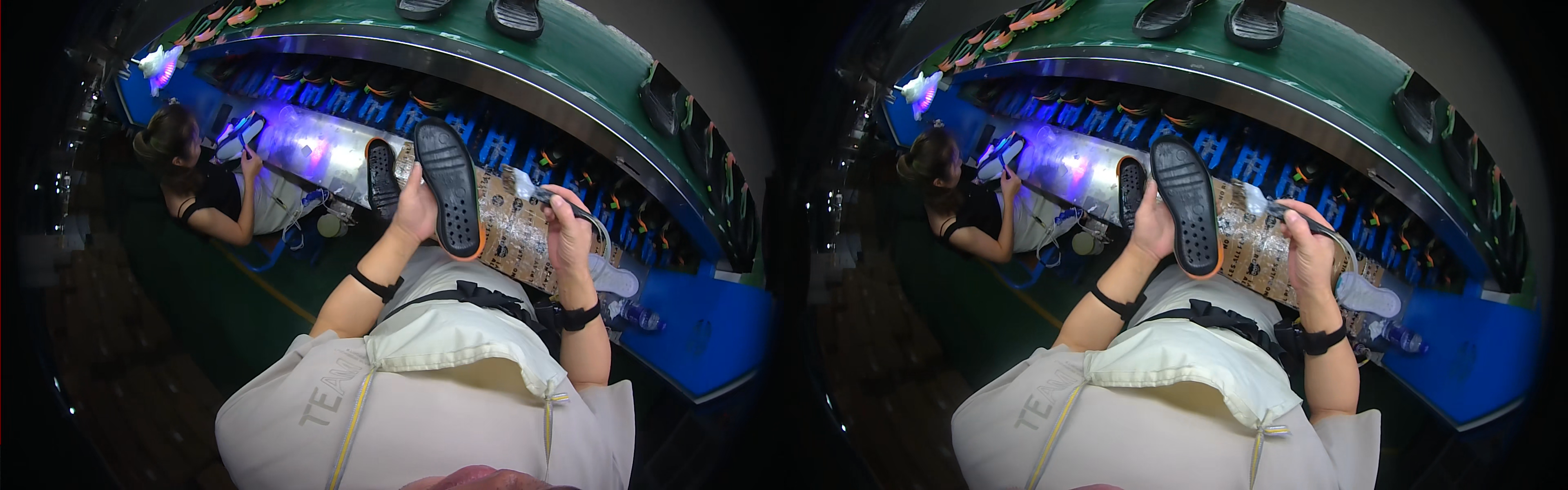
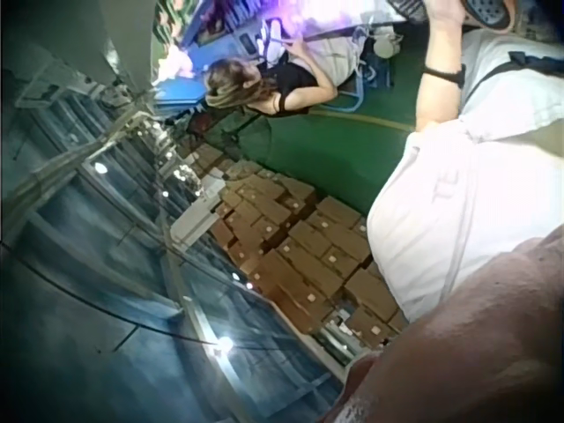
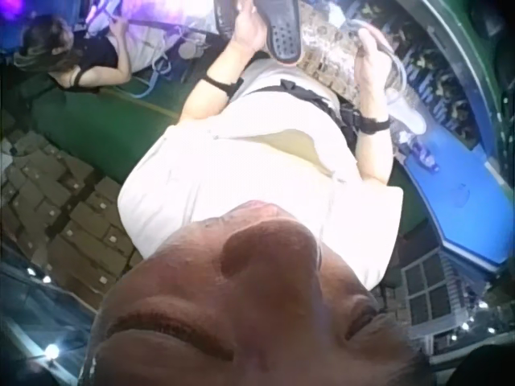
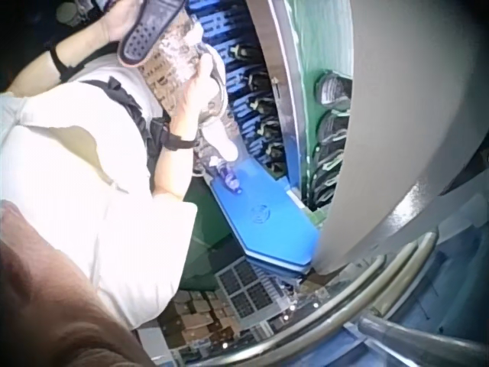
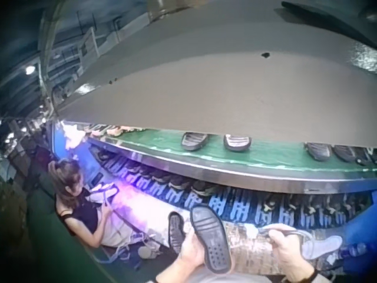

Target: Applying adhesive or glue to the bottom of shoe soles using a brush.

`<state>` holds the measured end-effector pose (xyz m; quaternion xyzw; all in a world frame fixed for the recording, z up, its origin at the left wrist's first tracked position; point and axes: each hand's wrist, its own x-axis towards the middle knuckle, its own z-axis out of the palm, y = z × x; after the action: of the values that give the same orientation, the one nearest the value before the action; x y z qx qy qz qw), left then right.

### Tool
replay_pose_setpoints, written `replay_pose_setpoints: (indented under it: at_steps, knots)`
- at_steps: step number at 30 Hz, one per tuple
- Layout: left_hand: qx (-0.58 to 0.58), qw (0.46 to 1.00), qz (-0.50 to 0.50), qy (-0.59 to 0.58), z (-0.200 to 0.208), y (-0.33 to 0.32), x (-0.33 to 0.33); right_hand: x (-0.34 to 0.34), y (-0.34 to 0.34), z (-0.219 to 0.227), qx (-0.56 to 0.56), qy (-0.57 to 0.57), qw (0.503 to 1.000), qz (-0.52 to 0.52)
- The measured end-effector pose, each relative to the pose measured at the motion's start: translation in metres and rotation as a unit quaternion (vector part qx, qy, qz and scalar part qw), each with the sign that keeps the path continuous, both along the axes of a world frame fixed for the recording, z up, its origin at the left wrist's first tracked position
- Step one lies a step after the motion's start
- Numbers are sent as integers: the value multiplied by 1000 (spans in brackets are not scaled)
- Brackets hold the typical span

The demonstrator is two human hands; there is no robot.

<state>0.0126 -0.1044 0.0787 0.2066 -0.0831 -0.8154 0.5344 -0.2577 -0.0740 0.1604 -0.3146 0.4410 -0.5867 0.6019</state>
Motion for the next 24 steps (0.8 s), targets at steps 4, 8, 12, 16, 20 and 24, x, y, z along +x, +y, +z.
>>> replay_pose_setpoints:
  at_steps: [4, 8, 12, 16, 20, 24]
  knots:
    - [13, 999, -49, -19, 7, 9, -25, 24, -10, 6, -2, 37, 999, 20]
    - [-9, 995, -100, -24, 21, 13, -41, 46, -25, 13, -18, 85, 996, 20]
    - [-46, 995, -77, -38, 35, 14, -55, 58, -27, 16, -69, 179, 981, 0]
    - [-93, 991, -48, -78, 31, -1, -52, 56, -15, 25, -165, 377, 910, 51]
    - [-96, 991, -47, -82, 31, -12, -32, 24, -4, 46, -255, 529, 779, 222]
    - [-108, 990, -82, -42, 22, -10, -29, 13, -13, 74, -126, 412, 857, 282]
